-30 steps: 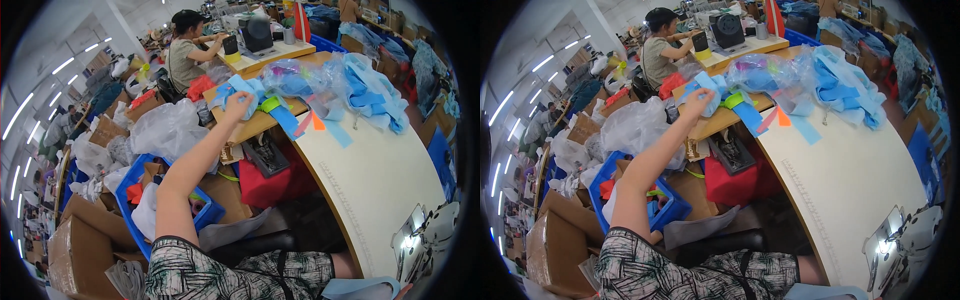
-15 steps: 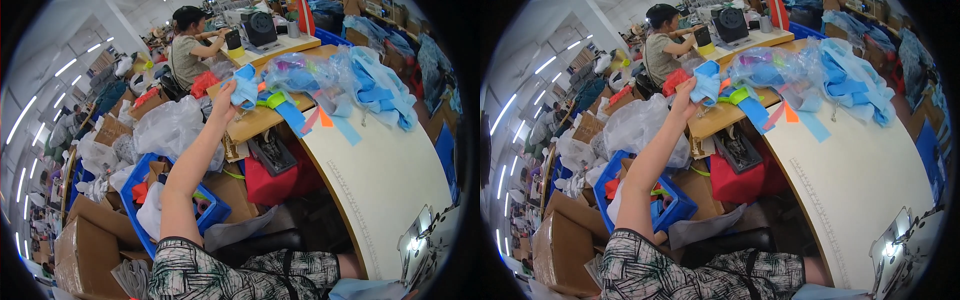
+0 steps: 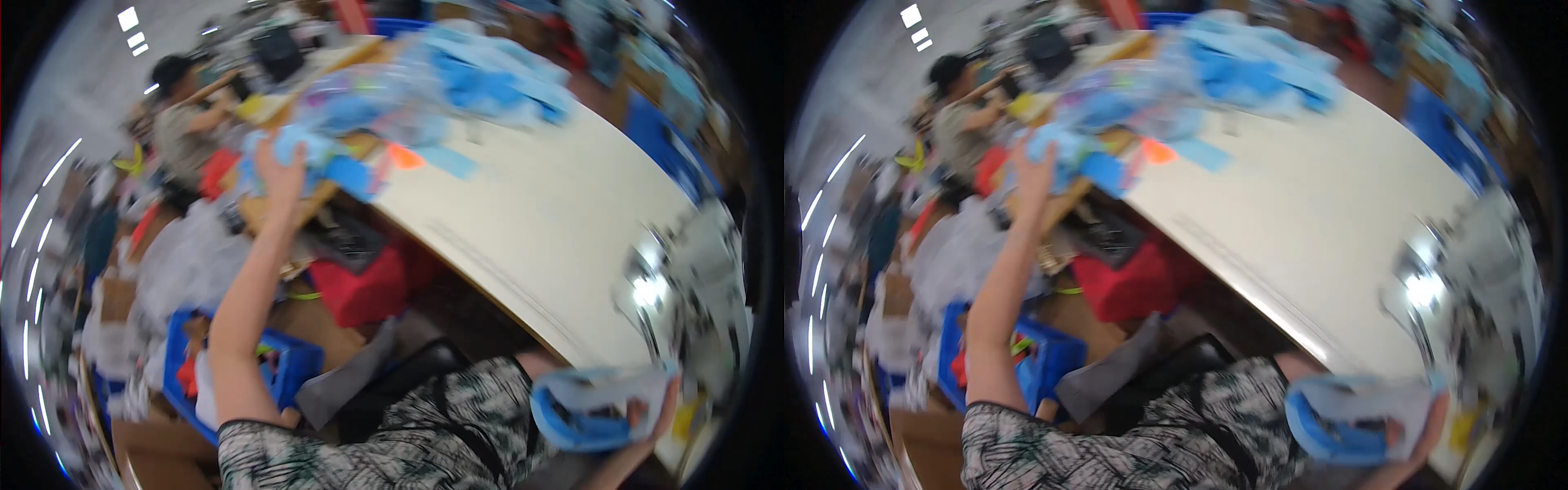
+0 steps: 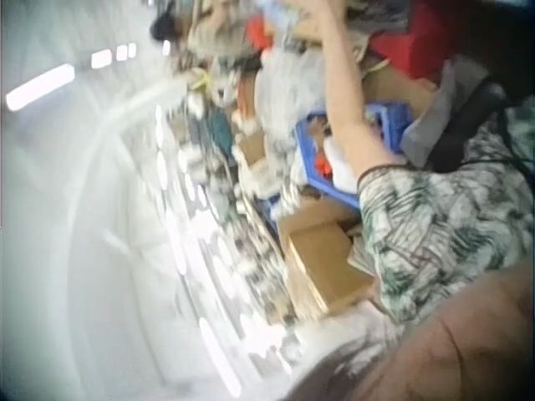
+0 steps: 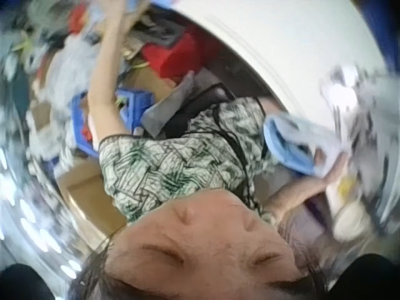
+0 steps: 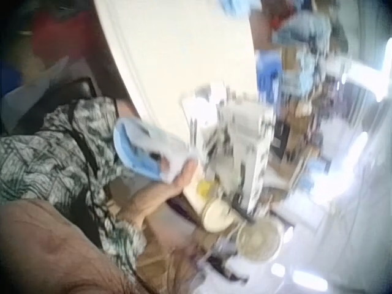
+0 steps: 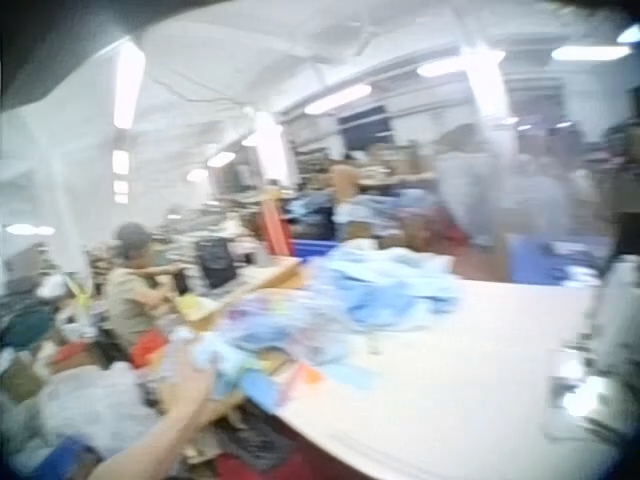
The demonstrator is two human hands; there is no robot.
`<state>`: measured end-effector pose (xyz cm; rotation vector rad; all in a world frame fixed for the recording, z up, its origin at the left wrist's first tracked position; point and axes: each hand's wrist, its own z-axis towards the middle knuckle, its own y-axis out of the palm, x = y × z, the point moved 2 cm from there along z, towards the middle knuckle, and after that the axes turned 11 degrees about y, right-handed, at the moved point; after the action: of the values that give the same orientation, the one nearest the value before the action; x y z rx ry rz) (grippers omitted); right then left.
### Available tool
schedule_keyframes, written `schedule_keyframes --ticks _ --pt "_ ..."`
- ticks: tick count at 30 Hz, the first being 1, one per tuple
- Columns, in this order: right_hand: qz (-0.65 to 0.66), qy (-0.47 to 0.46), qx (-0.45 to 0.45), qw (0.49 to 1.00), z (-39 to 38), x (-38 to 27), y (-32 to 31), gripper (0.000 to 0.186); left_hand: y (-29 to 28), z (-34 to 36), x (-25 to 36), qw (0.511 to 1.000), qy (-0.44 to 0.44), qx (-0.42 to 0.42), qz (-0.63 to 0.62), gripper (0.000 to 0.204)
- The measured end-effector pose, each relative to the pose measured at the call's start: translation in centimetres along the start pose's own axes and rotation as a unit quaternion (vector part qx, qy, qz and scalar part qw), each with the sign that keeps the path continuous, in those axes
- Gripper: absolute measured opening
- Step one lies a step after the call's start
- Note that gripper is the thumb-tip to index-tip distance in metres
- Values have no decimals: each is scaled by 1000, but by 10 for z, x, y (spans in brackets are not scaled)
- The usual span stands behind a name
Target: Sewing and assembling a blue fabric strip using an industrial sewing machine.
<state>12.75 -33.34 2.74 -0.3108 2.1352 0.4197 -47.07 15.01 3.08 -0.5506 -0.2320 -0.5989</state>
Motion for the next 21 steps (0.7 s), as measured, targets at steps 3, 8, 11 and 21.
schedule_keyframes --ticks 3,8,11,21 --pt "1 57 -314 948 -38 -4 85 65 -7 10 131 978 13 -64 -197 50" --pt "-13 40 -465 884 -51 -39 105 69 23 -52 353 694 134 -402 -583 67" --pt "-64 -7 -454 889 -57 -59 102 52 16 -106 428 507 178 -525 -660 130" --pt "-81 -37 -548 832 -40 -75 52 78 48 -111 444 594 -81 -493 -630 29"
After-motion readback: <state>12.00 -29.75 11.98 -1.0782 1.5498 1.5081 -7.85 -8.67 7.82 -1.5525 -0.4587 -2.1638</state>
